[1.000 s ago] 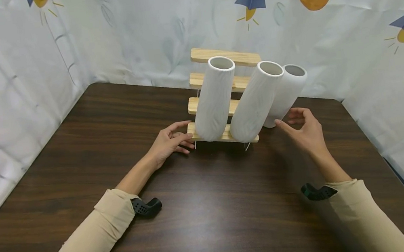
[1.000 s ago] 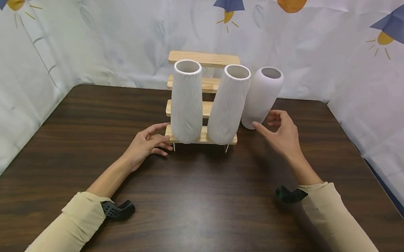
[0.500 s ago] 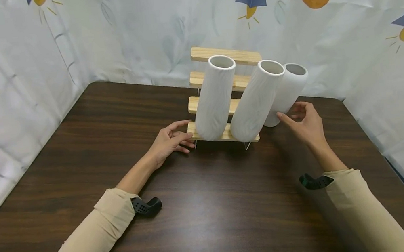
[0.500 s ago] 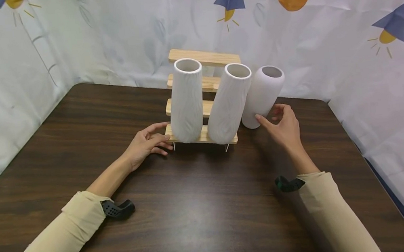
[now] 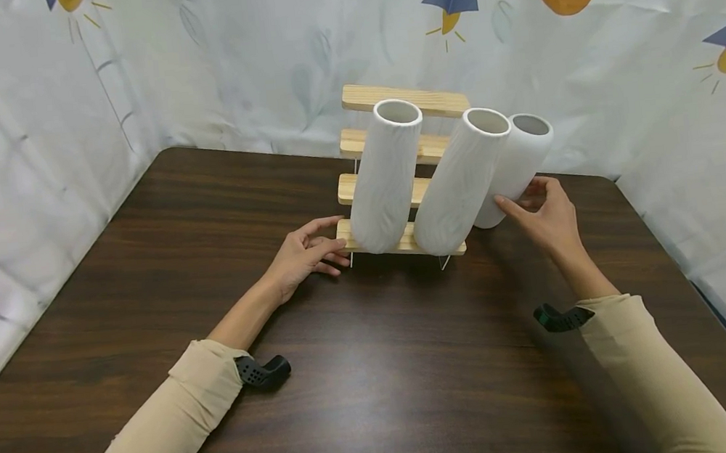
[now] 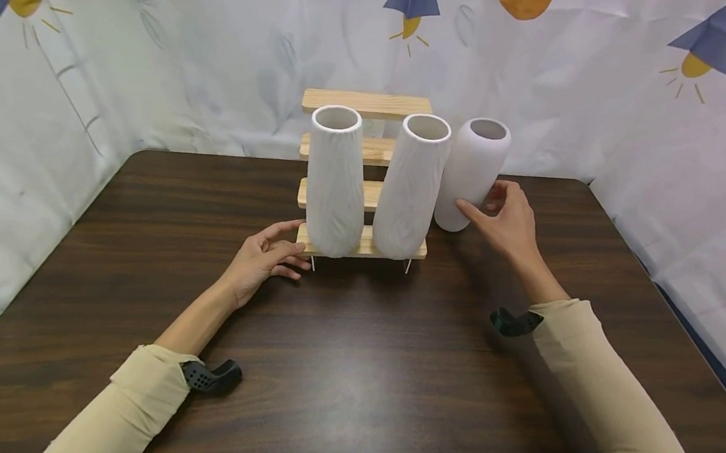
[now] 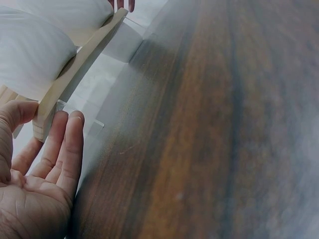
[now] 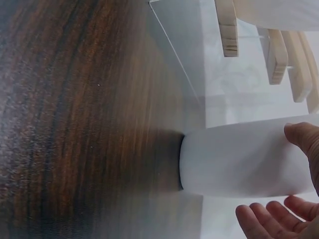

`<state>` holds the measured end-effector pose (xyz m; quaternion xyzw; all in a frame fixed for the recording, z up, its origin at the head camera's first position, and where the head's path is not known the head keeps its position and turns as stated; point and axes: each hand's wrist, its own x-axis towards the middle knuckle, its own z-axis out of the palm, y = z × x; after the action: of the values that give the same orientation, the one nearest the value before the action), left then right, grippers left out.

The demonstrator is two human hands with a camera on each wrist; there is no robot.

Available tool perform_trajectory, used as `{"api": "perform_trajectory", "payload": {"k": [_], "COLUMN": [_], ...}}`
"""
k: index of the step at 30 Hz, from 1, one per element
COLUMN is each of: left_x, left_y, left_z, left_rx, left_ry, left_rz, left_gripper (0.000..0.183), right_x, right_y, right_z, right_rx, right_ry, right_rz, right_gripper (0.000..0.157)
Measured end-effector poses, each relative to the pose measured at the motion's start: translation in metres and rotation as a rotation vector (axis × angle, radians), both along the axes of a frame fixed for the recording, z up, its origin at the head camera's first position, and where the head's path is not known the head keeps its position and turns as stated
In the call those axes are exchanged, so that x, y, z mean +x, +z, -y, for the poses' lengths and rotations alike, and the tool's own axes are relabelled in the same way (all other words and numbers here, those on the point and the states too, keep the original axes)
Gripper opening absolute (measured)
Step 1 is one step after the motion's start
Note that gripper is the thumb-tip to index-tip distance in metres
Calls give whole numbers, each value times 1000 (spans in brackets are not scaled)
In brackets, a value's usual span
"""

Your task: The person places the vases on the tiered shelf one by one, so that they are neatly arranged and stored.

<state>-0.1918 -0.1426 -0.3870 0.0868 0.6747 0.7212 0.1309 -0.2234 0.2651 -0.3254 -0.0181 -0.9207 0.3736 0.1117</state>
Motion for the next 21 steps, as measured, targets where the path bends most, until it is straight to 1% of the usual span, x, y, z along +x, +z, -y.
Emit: {"api": "perform_trajectory", "payload": {"k": [6, 11, 17, 21], "left_x": [0, 0, 1, 0], "left_y": [-1, -1, 0, 0], "left_z": [0, 0, -1, 0], "left_rx": [0, 1, 1, -1], "left_ry": [-1, 0, -5, -6], "left_rz": [-3, -2, -10, -10], "left_gripper": [51, 51, 52, 52], "right_x": [-6, -10, -10, -13], "right_y": [2, 4, 13, 19], "right_z": [0, 1, 3, 5], "right_rx": [2, 18, 6, 1], "right_ry": [3, -3, -24, -28], "right_rz": [-14, -21, -72, -85], "right_gripper": [80, 83, 91, 92]}}
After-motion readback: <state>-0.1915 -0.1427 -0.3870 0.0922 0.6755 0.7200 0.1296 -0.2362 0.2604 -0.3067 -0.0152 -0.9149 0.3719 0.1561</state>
